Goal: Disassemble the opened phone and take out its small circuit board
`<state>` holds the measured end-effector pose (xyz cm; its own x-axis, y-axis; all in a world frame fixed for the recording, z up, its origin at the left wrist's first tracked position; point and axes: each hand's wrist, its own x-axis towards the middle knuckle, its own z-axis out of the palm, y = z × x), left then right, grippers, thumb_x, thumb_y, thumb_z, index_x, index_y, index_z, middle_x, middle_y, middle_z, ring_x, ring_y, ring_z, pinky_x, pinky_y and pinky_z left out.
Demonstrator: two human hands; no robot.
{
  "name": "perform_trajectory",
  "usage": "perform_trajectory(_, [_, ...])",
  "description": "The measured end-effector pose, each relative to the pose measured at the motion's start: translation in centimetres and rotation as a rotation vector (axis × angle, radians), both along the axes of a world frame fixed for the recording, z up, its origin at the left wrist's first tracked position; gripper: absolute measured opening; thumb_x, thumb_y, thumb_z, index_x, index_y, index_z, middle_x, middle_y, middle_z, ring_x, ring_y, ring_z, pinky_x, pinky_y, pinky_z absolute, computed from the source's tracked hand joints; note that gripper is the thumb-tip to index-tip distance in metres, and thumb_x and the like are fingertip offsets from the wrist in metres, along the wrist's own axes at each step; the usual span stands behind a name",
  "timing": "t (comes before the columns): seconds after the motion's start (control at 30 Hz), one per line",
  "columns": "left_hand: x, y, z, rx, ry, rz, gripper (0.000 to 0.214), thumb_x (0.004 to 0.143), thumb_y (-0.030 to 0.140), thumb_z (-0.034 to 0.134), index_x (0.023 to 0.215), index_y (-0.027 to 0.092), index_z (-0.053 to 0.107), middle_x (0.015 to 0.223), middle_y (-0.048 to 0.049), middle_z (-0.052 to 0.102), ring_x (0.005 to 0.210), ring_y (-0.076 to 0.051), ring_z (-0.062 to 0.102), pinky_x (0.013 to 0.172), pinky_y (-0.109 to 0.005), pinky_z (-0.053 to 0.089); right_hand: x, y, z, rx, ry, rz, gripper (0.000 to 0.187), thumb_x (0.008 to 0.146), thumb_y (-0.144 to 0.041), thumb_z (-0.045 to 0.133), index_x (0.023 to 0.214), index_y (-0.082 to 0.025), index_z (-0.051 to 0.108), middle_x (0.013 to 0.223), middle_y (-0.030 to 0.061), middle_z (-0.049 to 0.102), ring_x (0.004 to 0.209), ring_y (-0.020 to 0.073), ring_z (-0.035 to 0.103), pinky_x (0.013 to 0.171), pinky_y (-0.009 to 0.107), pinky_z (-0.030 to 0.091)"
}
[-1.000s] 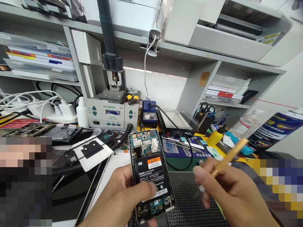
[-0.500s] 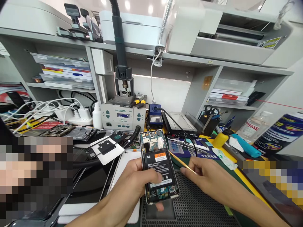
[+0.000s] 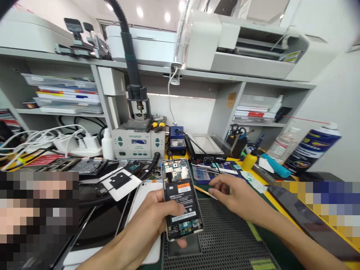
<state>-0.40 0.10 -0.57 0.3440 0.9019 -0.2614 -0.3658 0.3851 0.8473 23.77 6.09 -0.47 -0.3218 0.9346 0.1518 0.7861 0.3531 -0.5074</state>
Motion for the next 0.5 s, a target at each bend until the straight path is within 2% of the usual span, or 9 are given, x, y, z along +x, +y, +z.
perform_trajectory(0.07, [0.0, 0.0, 0.0, -0.005, 0.031, -0.022, 0.029, 0.077, 0.017, 0.071, 0.105, 0.011, 0.071, 0.086, -0.0095, 0.072, 0.067, -0.018, 0.062, 0.049, -0.027, 0.055, 0.8, 0.4, 1.0, 0.023, 0.038, -0.067, 0.020, 0.100, -0.035, 0.060, 0.096, -0.017, 0.069, 0.085, 0.0014, 0.070, 0.077, 0.0178, 0.066, 0.070, 0.033, 0.053])
perform_trajectory(0.13, [0.0, -0.1, -0.1, -0.008, 0.120, -0.053, 0.029, 0.080, 0.023, 0.073, 0.106, 0.011, 0.071, 0.087, -0.0099, 0.072, 0.070, -0.019, 0.063, 0.049, -0.026, 0.054, 1.9, 1.0, 2.0, 0.057, 0.062, -0.185, 0.024, 0.101, -0.037, 0.060, 0.110, -0.015, 0.067, 0.101, 0.0044, 0.071, 0.085, 0.0188, 0.069, 0.076, 0.037, 0.058])
perform_trajectory(0.2, [0.1, 0.0, -0.3, 0.009, 0.170, -0.112, 0.029, 0.083, 0.027, 0.073, 0.106, 0.011, 0.071, 0.086, -0.0096, 0.071, 0.070, -0.018, 0.061, 0.051, -0.026, 0.054, 3.1, 1.6, 2.6, 0.061, 0.061, -0.267, 0.028, 0.101, -0.036, 0.062, 0.121, -0.017, 0.064, 0.116, 0.0074, 0.069, 0.095, 0.0216, 0.070, 0.082, 0.041, 0.060])
perform_trajectory(0.27, [0.0, 0.1, -0.5, 0.007, 0.199, -0.188, 0.035, 0.081, 0.030, 0.077, 0.110, 0.011, 0.071, 0.090, -0.0110, 0.072, 0.072, -0.020, 0.064, 0.051, -0.026, 0.055, 4.2, 2.1, 3.1, 0.019, 0.037, -0.293, 0.029, 0.100, -0.035, 0.063, 0.124, -0.018, 0.063, 0.124, 0.0087, 0.067, 0.102, 0.0236, 0.069, 0.086, 0.044, 0.059])
perform_trajectory(0.37, [-0.1, 0.4, -0.8, -0.015, 0.216, -0.232, 0.047, 0.074, 0.032, 0.085, 0.114, 0.013, 0.069, 0.099, -0.0128, 0.074, 0.074, -0.021, 0.067, 0.052, -0.028, 0.058, 5.6, 2.4, 3.5, -0.155, -0.048, -0.258, 0.030, 0.100, -0.034, 0.064, 0.125, -0.018, 0.063, 0.126, 0.0088, 0.066, 0.104, 0.0248, 0.069, 0.088, 0.045, 0.059])
perform_trajectory(0.5, [-0.3, 0.3, -0.6, -0.034, 0.214, -0.172, 0.044, 0.076, 0.029, 0.084, 0.114, 0.013, 0.067, 0.097, -0.0115, 0.074, 0.073, -0.021, 0.068, 0.053, -0.028, 0.059, 6.5, 2.0, 3.4, -0.457, -0.196, -0.206, 0.031, 0.099, -0.033, 0.065, 0.126, -0.018, 0.063, 0.127, 0.0091, 0.066, 0.104, 0.0249, 0.069, 0.087, 0.045, 0.059])
